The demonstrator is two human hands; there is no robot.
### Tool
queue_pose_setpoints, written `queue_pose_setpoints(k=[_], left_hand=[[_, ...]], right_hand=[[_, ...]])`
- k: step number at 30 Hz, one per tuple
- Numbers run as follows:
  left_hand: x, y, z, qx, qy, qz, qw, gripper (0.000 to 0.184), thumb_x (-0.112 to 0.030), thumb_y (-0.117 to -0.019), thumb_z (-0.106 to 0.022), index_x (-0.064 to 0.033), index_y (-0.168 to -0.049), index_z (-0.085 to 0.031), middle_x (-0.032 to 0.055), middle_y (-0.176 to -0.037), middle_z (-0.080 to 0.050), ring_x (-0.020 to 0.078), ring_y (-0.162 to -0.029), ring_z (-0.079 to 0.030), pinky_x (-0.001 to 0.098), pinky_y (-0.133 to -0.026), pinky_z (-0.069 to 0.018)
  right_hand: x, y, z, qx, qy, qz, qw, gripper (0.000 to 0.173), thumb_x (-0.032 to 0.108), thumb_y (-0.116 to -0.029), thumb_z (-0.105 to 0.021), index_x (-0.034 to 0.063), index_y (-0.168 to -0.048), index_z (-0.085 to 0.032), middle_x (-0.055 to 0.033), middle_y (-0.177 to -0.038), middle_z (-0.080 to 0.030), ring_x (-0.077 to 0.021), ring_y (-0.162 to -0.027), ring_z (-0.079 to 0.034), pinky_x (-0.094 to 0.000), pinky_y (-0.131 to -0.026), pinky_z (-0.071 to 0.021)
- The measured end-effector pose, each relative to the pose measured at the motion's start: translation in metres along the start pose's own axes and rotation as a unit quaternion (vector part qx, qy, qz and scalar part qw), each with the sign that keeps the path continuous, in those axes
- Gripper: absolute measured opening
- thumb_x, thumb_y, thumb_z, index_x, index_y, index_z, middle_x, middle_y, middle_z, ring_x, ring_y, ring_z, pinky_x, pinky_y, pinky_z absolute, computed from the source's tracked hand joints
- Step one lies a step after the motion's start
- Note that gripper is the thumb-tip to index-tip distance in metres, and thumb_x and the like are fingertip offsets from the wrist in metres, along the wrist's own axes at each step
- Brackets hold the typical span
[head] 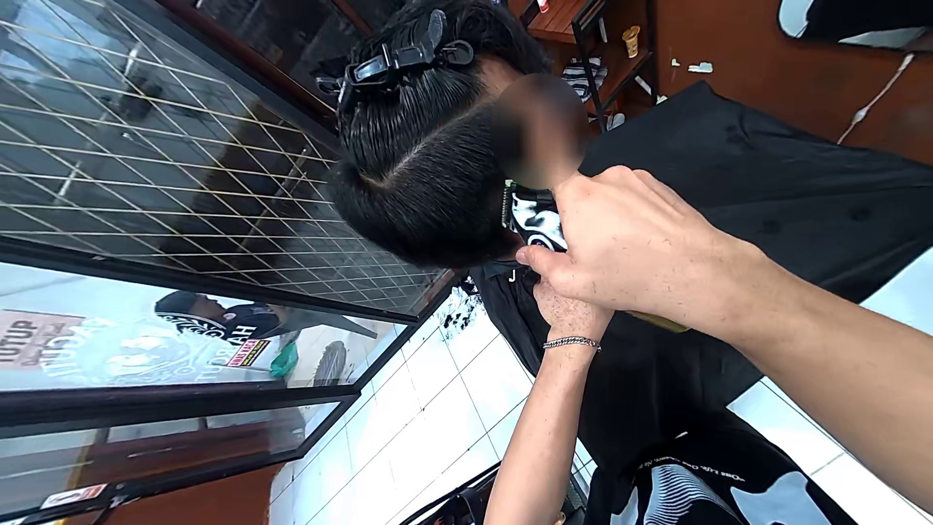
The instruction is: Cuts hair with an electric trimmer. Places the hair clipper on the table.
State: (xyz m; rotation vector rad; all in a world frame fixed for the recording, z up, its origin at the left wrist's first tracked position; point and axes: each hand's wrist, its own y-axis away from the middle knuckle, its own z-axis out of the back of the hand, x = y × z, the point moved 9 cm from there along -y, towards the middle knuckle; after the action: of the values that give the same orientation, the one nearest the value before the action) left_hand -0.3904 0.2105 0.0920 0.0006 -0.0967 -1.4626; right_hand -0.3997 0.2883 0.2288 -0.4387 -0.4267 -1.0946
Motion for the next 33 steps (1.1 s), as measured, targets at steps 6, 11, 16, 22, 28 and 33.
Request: queue_pose_setpoints(k=[6,11,16,22,28,33], left_hand=[[0.004,-0.004,-0.002,-0.011,0.02,0.018,1.0,0.048,-0.034,-0.0882,-0.076,0.0002,-0.12,-0.066,0.0229,-0.105,-0.07,0.037,-0.098,-0.069,0.054,-0.076,-0.0538],[0.002,0.002,-0.007,0.039,0.009,0.01,0.999,0.048,-0.034,-0.093,-0.072,0.0017,-0.125,-0.066,0.0273,-0.119,-0.067,0.0417,-0.112,-0.065,0.0594,-0.087,-0.0502],[0.002,0.004,-0.01,0.081,0.009,0.022,0.996,0.048,-0.033,-0.0934,-0.072,0.0027,-0.125,-0.065,0.0266,-0.121,-0.067,0.0394,-0.114,-0.064,0.0561,-0.09,-0.05],[0.0,0.006,0.026,0.118,0.04,0.083,0.989,0.044,-0.033,-0.0974,-0.067,-0.002,-0.128,-0.063,0.0192,-0.122,-0.065,0.032,-0.114,-0.063,0.0504,-0.092,-0.0525],[-0.001,0.0,0.0,0.01,-0.015,-0.004,1.0,0.051,-0.039,-0.0931,-0.069,0.0014,-0.124,-0.066,0.0259,-0.112,-0.069,0.0405,-0.104,-0.068,0.0583,-0.08,-0.0523],[0.006,0.007,-0.023,0.173,-0.003,0.052,0.983,0.046,-0.031,-0.0975,-0.069,-0.0004,-0.132,-0.064,0.0246,-0.132,-0.062,0.0361,-0.124,-0.058,0.0515,-0.101,-0.0443]], right_hand=[[0.006,0.002,-0.002,0.001,-0.036,0.039,0.999,0.038,0.049,-0.0939,-0.066,0.0137,-0.106,-0.057,0.0016,-0.072,-0.054,-0.0175,-0.066,-0.06,-0.0381,-0.056,-0.0464],[0.006,0.0,-0.002,-0.007,-0.028,0.022,0.999,0.042,0.05,-0.0935,-0.066,0.0115,-0.107,-0.058,-0.0011,-0.074,-0.056,-0.0214,-0.069,-0.063,-0.0414,-0.057,-0.0486],[0.007,0.003,-0.002,0.01,-0.035,0.028,0.999,0.04,0.047,-0.0954,-0.066,0.0107,-0.11,-0.058,-0.0015,-0.075,-0.056,-0.0207,-0.069,-0.062,-0.0403,-0.058,-0.0485],[0.013,0.002,-0.002,-0.007,-0.038,0.055,0.998,0.04,0.048,-0.094,-0.066,0.0125,-0.11,-0.056,0.0009,-0.075,-0.055,-0.0173,-0.068,-0.062,-0.037,-0.058,-0.0488],[0.0,0.0,-0.002,0.001,-0.015,0.002,1.0,0.039,0.048,-0.0956,-0.063,0.0115,-0.104,-0.055,-0.0004,-0.071,-0.053,-0.0202,-0.065,-0.06,-0.0397,-0.055,-0.0461],[0.015,0.002,-0.003,0.0,-0.046,0.062,0.997,0.041,0.048,-0.0955,-0.066,0.0127,-0.113,-0.055,0.001,-0.076,-0.055,-0.0172,-0.07,-0.062,-0.037,-0.06,-0.0485]])
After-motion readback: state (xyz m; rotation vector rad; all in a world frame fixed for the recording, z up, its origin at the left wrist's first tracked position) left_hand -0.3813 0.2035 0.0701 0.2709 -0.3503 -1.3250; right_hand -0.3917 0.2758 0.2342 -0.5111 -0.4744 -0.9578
